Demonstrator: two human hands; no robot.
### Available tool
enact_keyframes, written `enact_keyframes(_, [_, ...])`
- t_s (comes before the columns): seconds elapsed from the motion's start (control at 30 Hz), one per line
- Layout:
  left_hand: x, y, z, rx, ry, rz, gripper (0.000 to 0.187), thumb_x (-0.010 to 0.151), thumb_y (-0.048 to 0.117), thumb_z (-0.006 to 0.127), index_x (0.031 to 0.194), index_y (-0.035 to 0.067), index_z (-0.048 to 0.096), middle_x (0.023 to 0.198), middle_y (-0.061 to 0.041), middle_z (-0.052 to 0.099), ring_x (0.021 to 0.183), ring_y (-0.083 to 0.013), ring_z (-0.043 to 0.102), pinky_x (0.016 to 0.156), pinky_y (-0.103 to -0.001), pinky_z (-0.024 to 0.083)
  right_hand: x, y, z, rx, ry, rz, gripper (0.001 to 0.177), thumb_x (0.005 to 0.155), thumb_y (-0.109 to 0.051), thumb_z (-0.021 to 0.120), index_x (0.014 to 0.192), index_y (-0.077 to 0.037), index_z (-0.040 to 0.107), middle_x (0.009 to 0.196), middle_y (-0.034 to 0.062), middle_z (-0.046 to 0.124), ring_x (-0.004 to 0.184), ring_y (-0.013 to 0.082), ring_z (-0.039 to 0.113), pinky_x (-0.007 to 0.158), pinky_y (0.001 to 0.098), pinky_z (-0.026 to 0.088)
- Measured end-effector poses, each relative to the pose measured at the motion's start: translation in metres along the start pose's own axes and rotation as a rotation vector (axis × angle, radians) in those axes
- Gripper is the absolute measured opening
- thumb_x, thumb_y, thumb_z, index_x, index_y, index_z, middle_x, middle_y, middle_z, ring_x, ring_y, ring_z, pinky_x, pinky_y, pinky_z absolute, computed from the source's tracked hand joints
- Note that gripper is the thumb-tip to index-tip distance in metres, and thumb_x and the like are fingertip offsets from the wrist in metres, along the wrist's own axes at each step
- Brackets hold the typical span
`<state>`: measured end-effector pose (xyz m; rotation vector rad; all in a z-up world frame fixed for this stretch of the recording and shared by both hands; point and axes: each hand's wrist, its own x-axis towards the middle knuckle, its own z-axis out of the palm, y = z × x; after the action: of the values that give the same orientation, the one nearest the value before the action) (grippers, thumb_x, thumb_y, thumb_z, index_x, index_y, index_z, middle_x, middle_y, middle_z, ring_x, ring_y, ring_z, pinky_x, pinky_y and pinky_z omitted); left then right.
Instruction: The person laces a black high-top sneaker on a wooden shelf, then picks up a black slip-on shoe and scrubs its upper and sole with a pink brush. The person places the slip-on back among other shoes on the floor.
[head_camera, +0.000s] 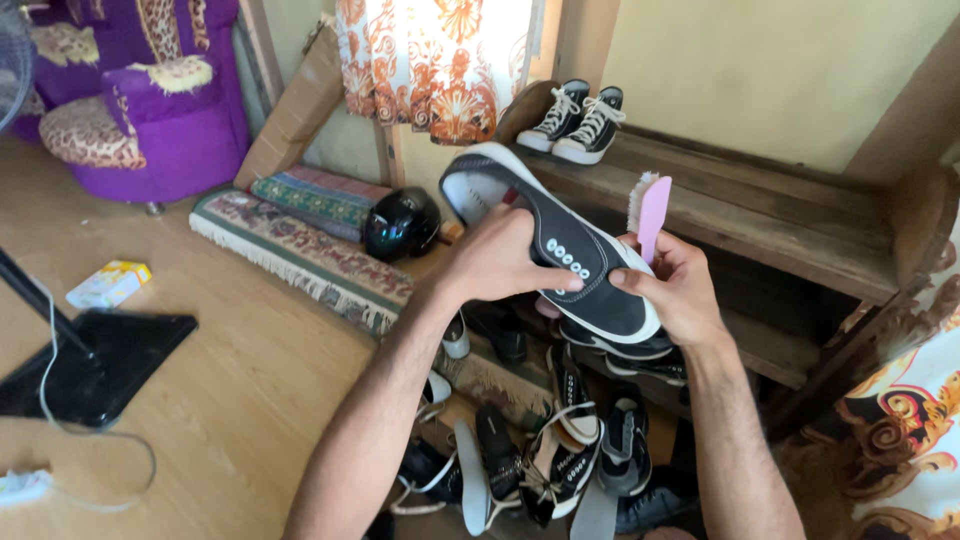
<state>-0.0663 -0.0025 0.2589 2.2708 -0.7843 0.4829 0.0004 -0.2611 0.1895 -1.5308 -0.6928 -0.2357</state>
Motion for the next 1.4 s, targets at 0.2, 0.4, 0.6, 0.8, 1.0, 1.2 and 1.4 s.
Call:
enact_keyframes(0.2, [0.001,-0.013,0.014,0.055,0.688,0.270,0.045,0.082,0.023,0.088,0.118,0.004,0.069,0.121,-0.014,0.070,0.116,-0.0296,0.068,0.101,-0.040,0.055,0.016,0.004,0.029,0.161,0.255,-0.046,0.029,0.084,0.002,0.072,0.113,0.003,0.069,0.093,0.0063,0.074,0.077,0.0100,0.068,0.072,0.0236,0.056])
enact_keyframes(0.4, [0.008,-0.050,0.058,-0.146,0.844,0.059,0.088,0.083,0.028,0.091,0.149,-0.001,0.041,0.143,-0.025,0.047,0.133,-0.0336,0.057,0.110,-0.046,0.051,0.030,0.028,0.054,0.337,0.457,-0.115,0.024,0.087,0.002,0.073,0.111,0.004,0.069,0.093,0.0067,0.073,0.079,0.0110,0.067,0.075,0.0248,0.055])
enact_keyframes(0.6, [0.030,-0.065,0.092,-1.005,0.324,-0.246,0.118,0.068,0.043,0.086,0.155,0.001,0.019,0.134,-0.028,0.062,0.123,-0.0342,0.063,0.097,-0.044,0.055,0.025,0.040,0.079,0.098,0.574,-0.169,0.029,0.089,-0.003,0.075,0.116,0.002,0.067,0.098,0.0051,0.071,0.082,0.0097,0.065,0.074,0.0247,0.055])
enact_keyframes(0.8, [0.039,-0.089,0.090,-1.167,0.312,-0.308,0.115,0.070,0.045,0.088,0.154,-0.001,0.025,0.131,-0.017,0.064,0.121,-0.0260,0.065,0.100,-0.040,0.056,0.017,0.038,0.087,-0.069,0.331,-0.210,0.034,0.097,-0.015,0.072,0.125,-0.001,0.061,0.101,0.0017,0.068,0.088,0.0082,0.062,0.077,0.0248,0.053])
enact_keyframes(1.0, [0.041,-0.093,0.071,-0.971,0.403,-0.390,0.101,0.065,0.037,0.089,0.145,0.000,0.041,0.122,-0.017,0.071,0.110,-0.0253,0.071,0.095,-0.037,0.057,0.012,0.036,0.066,-0.085,0.161,-0.244,0.026,0.113,-0.023,0.054,0.130,-0.005,0.060,0.095,-0.0002,0.062,0.084,0.0069,0.055,0.075,0.0220,0.048])
enact_keyframes(1.2, [0.030,-0.086,0.051,-0.455,0.380,0.022,0.112,0.056,0.026,0.097,0.149,-0.001,0.042,0.135,-0.016,0.066,0.124,-0.0257,0.065,0.107,-0.037,0.049,0.008,0.011,0.038,-0.516,0.088,-0.305,0.022,0.103,-0.025,0.067,0.107,-0.004,0.070,0.080,-0.0023,0.067,0.068,0.0056,0.057,0.061,0.0213,0.046])
enact_keyframes(1.4, [0.023,-0.073,0.043,-0.409,0.207,-0.100,0.114,0.048,0.028,0.095,0.149,0.007,0.046,0.138,-0.013,0.066,0.128,-0.0237,0.064,0.110,-0.036,0.048,0.007,-0.007,0.021,-0.580,0.147,-0.209,0.020,0.095,-0.022,0.075,0.098,-0.003,0.076,0.069,-0.0037,0.066,0.062,0.0018,0.052,0.053,0.0212,0.040])
